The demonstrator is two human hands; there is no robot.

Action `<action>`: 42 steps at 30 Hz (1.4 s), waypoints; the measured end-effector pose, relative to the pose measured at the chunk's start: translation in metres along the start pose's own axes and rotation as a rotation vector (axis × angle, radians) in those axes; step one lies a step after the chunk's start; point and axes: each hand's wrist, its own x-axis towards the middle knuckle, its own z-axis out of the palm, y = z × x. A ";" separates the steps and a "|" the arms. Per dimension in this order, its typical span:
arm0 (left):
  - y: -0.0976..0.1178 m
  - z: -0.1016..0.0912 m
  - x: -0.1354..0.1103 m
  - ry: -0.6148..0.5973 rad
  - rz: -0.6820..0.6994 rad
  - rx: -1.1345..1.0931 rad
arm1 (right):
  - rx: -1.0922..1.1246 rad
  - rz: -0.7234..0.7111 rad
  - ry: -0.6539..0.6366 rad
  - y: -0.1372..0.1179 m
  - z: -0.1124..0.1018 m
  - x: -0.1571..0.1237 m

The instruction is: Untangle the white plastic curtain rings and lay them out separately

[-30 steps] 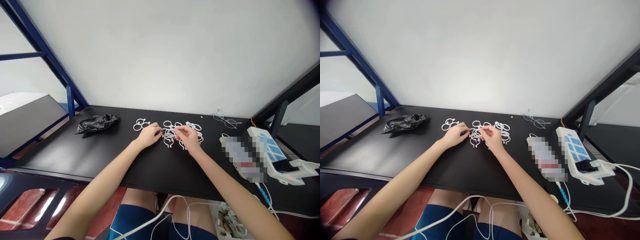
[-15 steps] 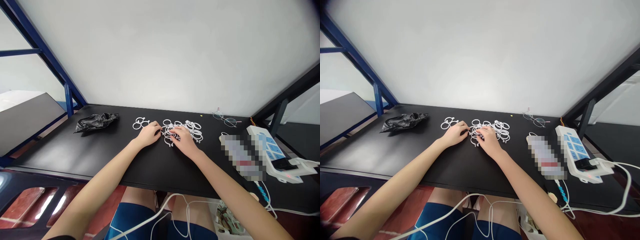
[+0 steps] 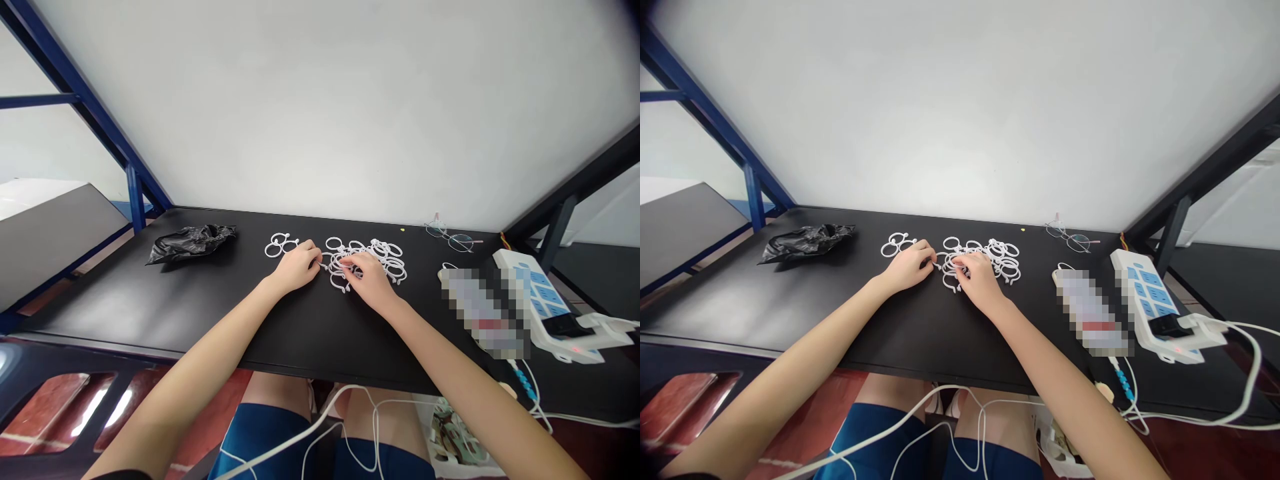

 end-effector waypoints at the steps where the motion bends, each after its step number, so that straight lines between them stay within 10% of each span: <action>1: 0.000 0.000 0.000 0.003 -0.007 0.005 | 0.001 0.001 0.000 0.000 0.000 0.000; 33: 0.001 -0.002 0.001 0.014 -0.065 0.031 | 0.026 0.002 0.142 -0.005 -0.004 0.000; 42: 0.000 -0.002 0.001 -0.016 -0.058 0.006 | 0.148 0.223 0.241 -0.001 -0.010 0.003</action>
